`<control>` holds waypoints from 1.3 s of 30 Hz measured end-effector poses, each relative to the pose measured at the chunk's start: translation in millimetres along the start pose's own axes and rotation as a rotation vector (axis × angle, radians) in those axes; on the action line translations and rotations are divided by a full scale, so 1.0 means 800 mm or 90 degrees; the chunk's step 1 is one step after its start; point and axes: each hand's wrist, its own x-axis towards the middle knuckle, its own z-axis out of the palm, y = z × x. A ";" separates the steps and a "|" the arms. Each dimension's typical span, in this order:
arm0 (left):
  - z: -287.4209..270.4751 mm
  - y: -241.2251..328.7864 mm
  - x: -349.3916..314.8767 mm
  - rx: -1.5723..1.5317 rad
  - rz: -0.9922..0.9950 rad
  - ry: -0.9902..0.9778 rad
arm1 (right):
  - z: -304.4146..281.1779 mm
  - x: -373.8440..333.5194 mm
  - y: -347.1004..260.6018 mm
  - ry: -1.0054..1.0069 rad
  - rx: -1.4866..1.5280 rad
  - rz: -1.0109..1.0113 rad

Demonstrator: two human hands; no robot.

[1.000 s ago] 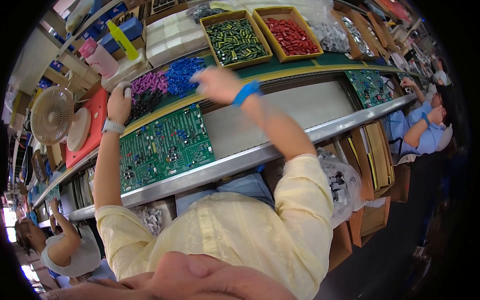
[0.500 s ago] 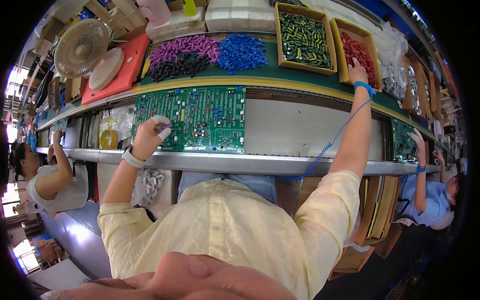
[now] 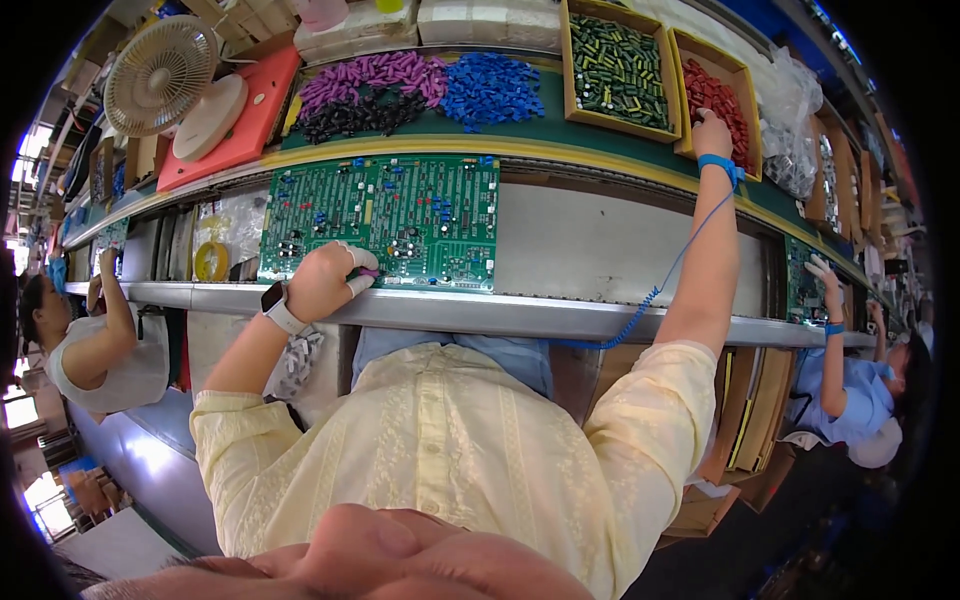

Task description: The person assembles circuit boards on an assembly line by taking electronic components from trays and bags, inserting them into each board by hand, and sliding the boards down the conveyor.

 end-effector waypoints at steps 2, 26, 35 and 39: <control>0.004 -0.004 -0.001 0.036 0.024 -0.001 | -0.005 -0.007 -0.004 0.029 0.005 0.012; 0.007 -0.006 0.017 0.127 0.162 -0.062 | -0.134 -0.360 -0.215 -0.369 0.530 -0.419; -0.029 0.001 0.045 0.028 0.196 -0.048 | -0.110 -0.375 -0.242 -0.161 0.338 -0.586; -0.038 0.004 0.095 -0.116 0.183 0.051 | -0.100 -0.372 -0.249 -0.154 0.303 -0.581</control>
